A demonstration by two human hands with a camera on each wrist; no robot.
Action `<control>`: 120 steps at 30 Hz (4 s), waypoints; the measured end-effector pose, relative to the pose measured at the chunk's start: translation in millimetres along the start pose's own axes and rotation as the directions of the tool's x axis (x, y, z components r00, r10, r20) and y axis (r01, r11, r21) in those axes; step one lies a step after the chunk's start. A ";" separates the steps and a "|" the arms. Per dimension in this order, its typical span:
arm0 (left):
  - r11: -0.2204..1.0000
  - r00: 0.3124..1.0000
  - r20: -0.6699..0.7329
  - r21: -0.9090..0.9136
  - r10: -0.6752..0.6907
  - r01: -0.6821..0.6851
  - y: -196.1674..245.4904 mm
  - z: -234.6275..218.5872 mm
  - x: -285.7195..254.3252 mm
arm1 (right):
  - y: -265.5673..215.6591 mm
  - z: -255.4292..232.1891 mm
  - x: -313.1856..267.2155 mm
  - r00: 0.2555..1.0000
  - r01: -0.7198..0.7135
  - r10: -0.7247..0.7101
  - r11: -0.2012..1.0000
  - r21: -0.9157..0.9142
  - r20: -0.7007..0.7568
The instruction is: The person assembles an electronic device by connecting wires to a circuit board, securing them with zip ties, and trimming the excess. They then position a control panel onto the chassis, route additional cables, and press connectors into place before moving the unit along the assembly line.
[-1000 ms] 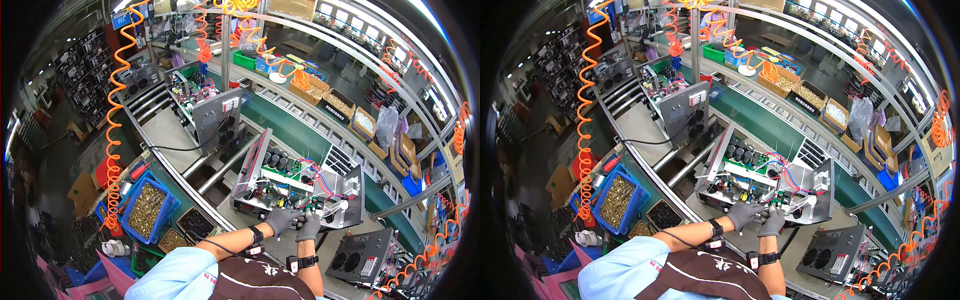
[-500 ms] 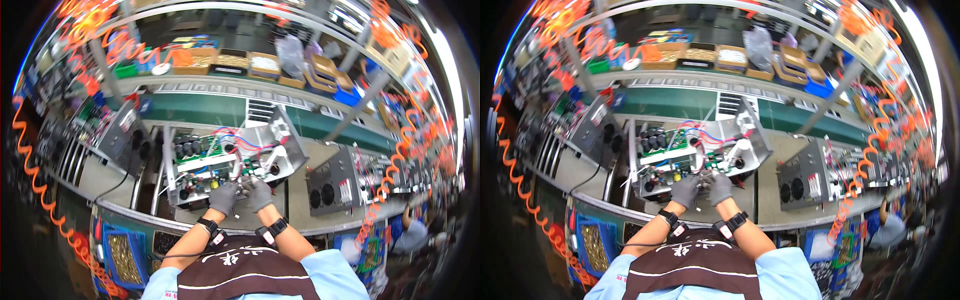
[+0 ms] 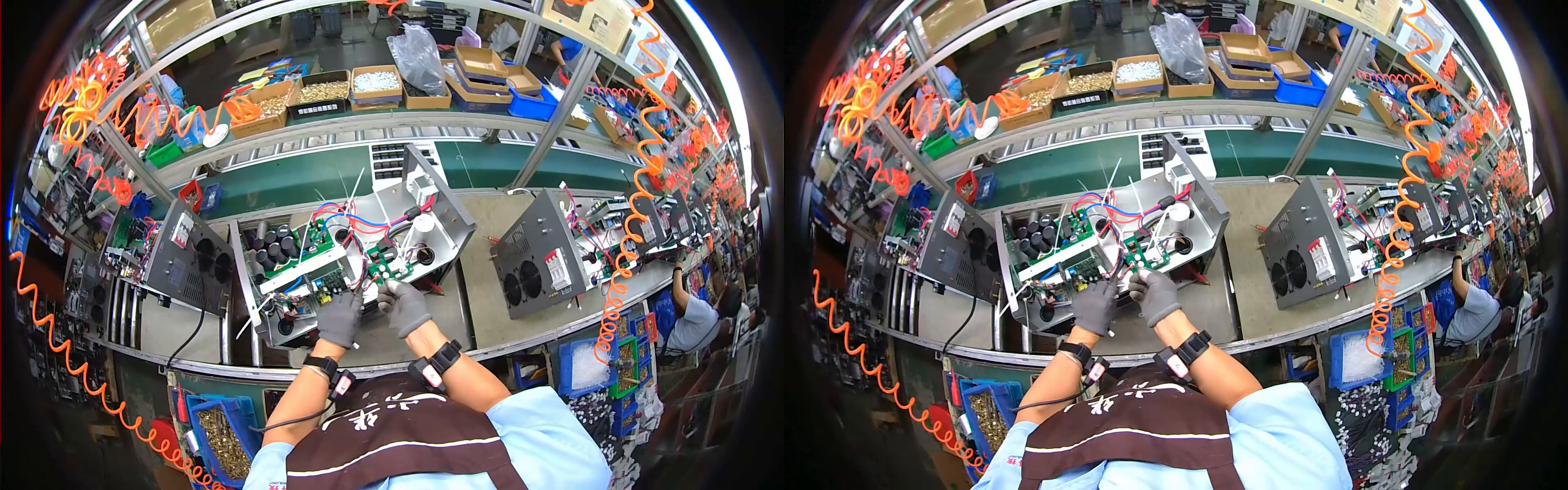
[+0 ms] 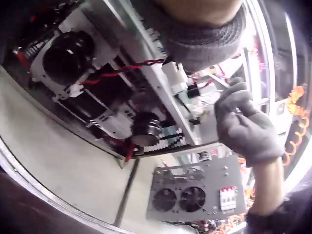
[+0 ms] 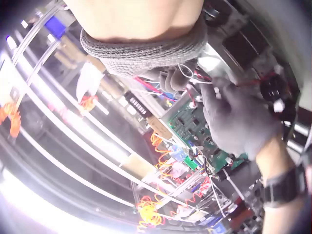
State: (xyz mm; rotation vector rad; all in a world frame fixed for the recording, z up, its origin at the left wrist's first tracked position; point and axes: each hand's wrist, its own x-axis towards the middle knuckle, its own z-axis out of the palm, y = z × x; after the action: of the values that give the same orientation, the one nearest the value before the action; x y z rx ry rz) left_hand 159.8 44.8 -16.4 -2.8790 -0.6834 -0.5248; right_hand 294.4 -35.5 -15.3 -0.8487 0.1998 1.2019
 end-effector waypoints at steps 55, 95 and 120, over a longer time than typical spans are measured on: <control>0.539 0.514 0.812 -0.574 0.276 0.617 -20.8 -1.9 263.9 | -131.0 27.9 33.4 0.752 0.276 -0.653 0.191 -0.942 0.088; 0.076 0.517 0.826 -0.544 0.225 0.836 -61.6 -10.1 248.5 | -109.5 48.1 43.2 0.938 0.346 -0.336 0.925 -0.155 0.091; 0.008 0.460 0.796 -0.503 0.394 0.864 -68.0 -12.6 256.3 | -113.3 58.8 48.9 0.873 0.423 -0.486 0.699 -0.576 0.051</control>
State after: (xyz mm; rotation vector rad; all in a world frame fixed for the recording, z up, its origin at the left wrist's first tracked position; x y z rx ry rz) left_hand 339.3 207.6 92.1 -4.2640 -1.8015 1.3844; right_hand 395.6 28.2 51.0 -1.4011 -0.3050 0.7341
